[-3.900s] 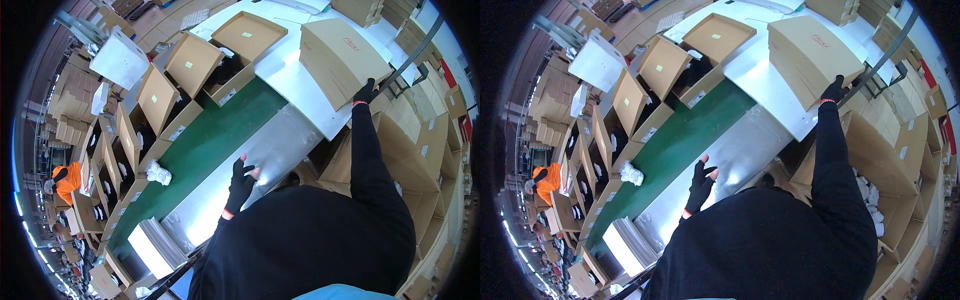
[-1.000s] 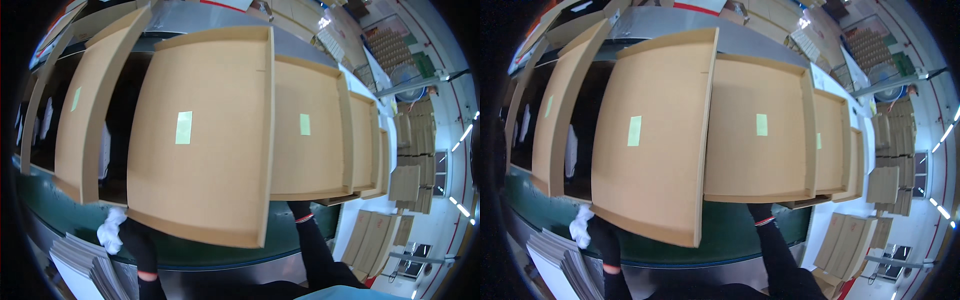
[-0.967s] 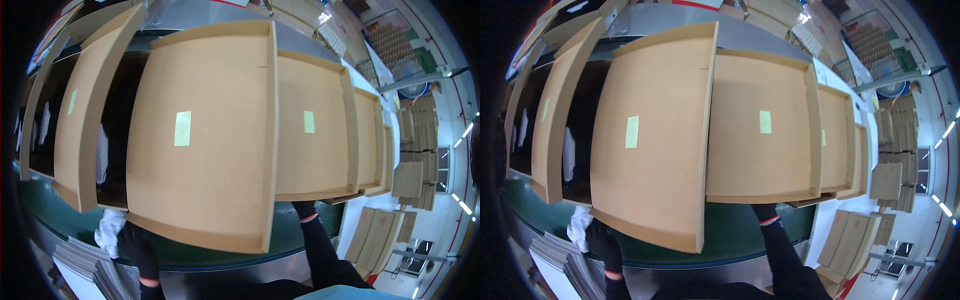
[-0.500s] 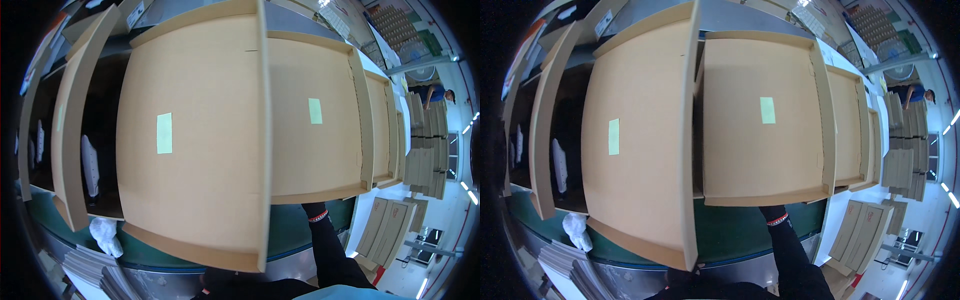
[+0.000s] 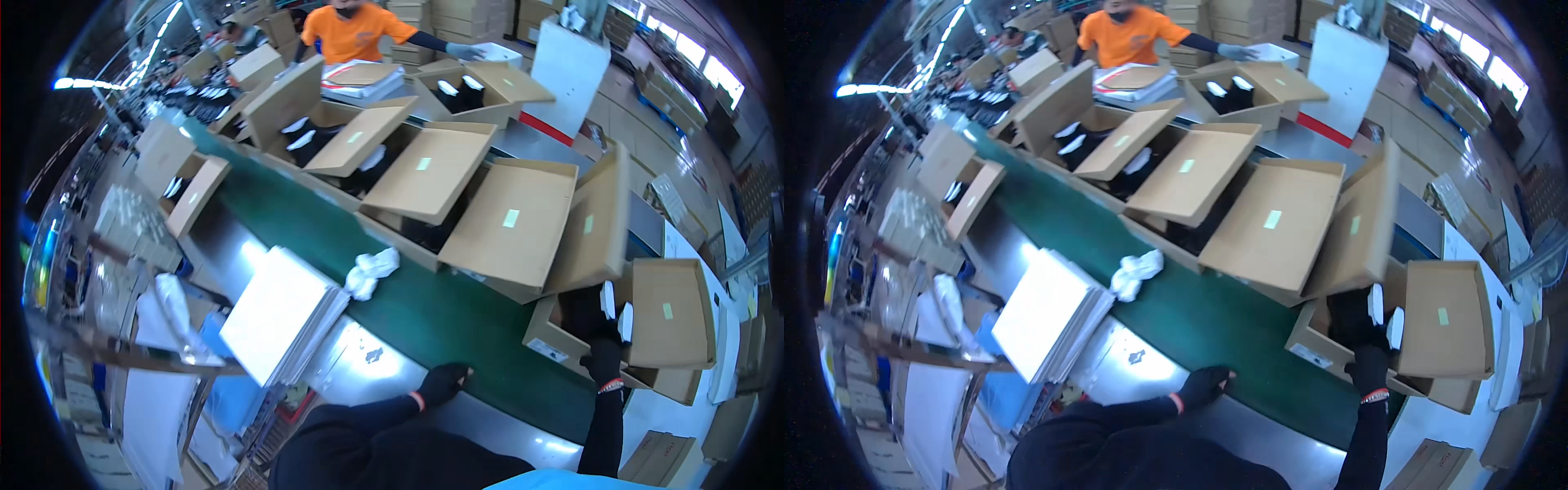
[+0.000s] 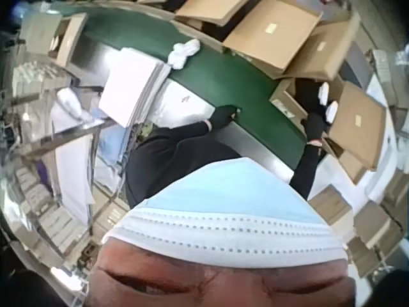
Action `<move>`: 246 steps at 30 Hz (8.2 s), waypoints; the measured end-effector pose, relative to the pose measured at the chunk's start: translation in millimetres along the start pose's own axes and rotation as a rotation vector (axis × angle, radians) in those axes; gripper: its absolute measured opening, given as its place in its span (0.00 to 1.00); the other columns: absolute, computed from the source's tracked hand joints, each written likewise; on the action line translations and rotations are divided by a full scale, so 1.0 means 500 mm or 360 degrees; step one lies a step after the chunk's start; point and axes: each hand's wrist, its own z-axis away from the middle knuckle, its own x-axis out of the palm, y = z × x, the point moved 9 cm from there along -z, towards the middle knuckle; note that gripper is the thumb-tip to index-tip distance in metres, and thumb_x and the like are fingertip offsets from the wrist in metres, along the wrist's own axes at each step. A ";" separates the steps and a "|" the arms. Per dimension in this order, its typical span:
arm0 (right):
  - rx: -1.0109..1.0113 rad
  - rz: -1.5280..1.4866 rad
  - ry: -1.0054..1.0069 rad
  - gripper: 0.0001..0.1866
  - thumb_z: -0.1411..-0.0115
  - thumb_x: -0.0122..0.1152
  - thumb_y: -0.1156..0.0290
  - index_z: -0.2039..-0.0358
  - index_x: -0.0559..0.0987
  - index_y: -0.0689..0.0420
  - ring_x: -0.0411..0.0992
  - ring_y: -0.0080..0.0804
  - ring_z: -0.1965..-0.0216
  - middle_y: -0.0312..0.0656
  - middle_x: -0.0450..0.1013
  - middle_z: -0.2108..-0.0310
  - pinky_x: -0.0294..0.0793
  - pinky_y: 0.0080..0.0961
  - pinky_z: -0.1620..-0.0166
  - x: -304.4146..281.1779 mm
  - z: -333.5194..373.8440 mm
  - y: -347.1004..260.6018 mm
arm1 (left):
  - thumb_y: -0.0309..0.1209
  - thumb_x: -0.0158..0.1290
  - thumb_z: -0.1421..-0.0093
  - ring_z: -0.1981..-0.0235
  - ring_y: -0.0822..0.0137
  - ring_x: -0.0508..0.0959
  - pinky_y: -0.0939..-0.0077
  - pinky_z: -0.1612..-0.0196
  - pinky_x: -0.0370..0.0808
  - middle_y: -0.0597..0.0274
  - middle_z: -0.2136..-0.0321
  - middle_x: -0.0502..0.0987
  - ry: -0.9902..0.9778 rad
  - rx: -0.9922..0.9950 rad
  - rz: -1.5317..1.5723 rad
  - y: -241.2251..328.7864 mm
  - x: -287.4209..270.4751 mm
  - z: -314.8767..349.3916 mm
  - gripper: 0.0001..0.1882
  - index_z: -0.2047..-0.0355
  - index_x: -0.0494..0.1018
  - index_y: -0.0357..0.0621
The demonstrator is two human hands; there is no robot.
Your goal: The person packs black shoes into cardboard boxes on a conveyor belt. They place a sheet of white tissue paper into the box, insert the shoes, add crumpled white paper for padding, and cover the contents with another sheet of tissue paper before closing the box lid.
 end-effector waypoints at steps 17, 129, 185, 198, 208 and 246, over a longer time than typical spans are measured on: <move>-0.0137 -0.0684 -0.0250 0.19 0.44 0.48 0.73 0.52 0.76 0.53 0.75 0.45 0.65 0.50 0.75 0.63 0.73 0.39 0.60 0.152 0.617 -0.510 | 0.31 0.54 0.42 0.54 0.55 0.75 0.66 0.53 0.73 0.52 0.54 0.74 0.0213 0.0382 0.0218 0.321 -0.176 0.103 0.24 0.44 0.66 0.46; -0.0488 -0.1415 -0.0181 0.08 0.43 0.60 0.73 0.63 0.79 0.60 0.76 0.30 0.66 0.42 0.78 0.69 0.73 0.25 0.62 -0.113 0.627 -1.255 | 0.42 0.52 0.43 0.62 0.62 0.78 0.66 0.52 0.70 0.54 0.65 0.80 0.1833 -0.0643 -0.1197 -0.206 -1.397 1.140 0.15 0.63 0.78 0.46; 0.1816 0.0216 0.0961 0.40 0.45 0.58 0.43 0.41 0.66 0.61 0.66 0.45 0.43 0.52 0.67 0.44 0.63 0.33 0.43 -0.211 1.248 0.499 | 0.62 0.40 0.41 0.34 0.45 0.50 0.37 0.38 0.45 0.44 0.37 0.54 0.0193 0.0023 -0.1491 0.075 -0.231 -0.048 0.42 0.36 0.55 0.46; 0.0906 0.0688 0.0594 0.40 0.45 0.58 0.45 0.35 0.57 0.46 0.38 0.53 0.31 0.41 0.44 0.31 0.34 0.74 0.41 -0.220 0.871 0.113 | 0.50 0.57 0.48 0.51 0.51 0.71 0.54 0.49 0.65 0.51 0.52 0.72 0.0399 -0.0153 -0.1888 0.040 -0.397 -0.101 0.31 0.50 0.69 0.41; 0.0421 -0.0001 0.0478 0.45 0.55 0.67 0.49 0.39 0.61 0.56 0.33 0.53 0.30 0.46 0.40 0.30 0.24 0.65 0.37 -0.230 0.670 -0.064 | 0.34 0.53 0.41 0.50 0.50 0.73 0.65 0.50 0.71 0.46 0.50 0.72 -0.0042 0.0100 -0.0627 0.308 -0.078 0.173 0.27 0.42 0.63 0.40; 0.0037 -0.0888 -0.0187 0.56 0.53 0.61 0.35 0.37 0.54 0.65 0.55 0.53 0.37 0.60 0.56 0.39 0.56 0.39 0.38 0.125 0.289 -0.155 | 0.43 0.63 0.53 0.64 0.53 0.77 0.63 0.64 0.73 0.56 0.60 0.75 -0.0530 -0.0065 -0.0566 0.322 0.054 0.290 0.38 0.44 0.63 0.46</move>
